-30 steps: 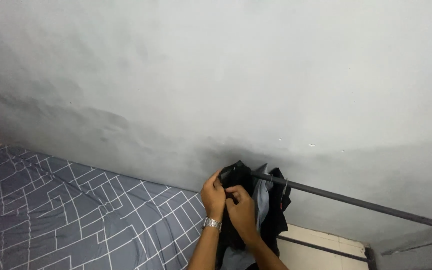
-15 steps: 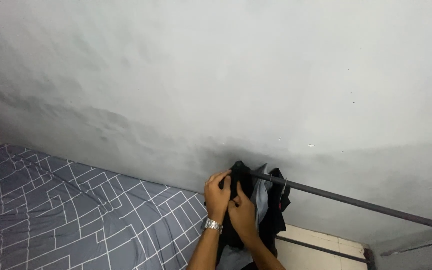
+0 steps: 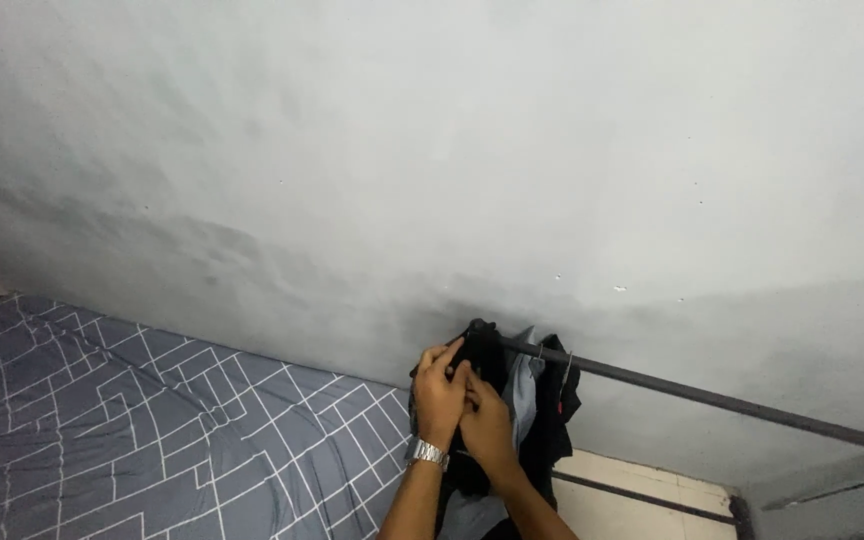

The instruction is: The person buttons a black shirt hanging on a wall hook, then hangs it on a clothes rack. They lock the room door, take a small black bag from a wall hook, hang it on the clothes rack, open and close a wardrobe, and finally unlock the door.

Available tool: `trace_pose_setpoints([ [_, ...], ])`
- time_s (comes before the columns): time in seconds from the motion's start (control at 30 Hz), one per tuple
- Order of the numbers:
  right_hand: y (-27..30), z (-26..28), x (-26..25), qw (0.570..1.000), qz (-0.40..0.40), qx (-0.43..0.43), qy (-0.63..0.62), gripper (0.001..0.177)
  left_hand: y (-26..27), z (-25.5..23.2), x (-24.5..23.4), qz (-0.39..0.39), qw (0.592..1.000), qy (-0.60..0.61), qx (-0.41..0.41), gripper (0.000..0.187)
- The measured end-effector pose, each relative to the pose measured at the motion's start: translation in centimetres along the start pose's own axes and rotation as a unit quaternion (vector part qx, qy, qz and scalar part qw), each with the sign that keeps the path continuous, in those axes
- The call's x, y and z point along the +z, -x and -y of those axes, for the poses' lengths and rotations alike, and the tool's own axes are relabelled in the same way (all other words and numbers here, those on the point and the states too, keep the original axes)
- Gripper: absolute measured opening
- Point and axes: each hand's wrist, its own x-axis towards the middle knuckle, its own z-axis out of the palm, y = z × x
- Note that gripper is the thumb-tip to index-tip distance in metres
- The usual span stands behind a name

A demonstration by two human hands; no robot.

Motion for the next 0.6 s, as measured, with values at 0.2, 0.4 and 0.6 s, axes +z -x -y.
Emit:
trace_pose_setpoints([
  [0.2,1.1,1.4,0.0,1.000,0.004,0.023,-0.016,0.049,0.9,0.3,-0.5,0.029,0.998,0.018,-0.061,0.035],
  [0.4,3.3,2.8,-0.3,0.998,-0.020,-0.044,-0.039,0.049,2.7,-3.6,-3.3,0.059,0.994,0.053,-0.080,0.039],
  [0.6,6.3,6.0,-2.5,0.997,-0.035,0.004,-0.069,0.051,5.8,-7.4,-6.5,0.066,0.993,0.063,-0.079,0.041],
])
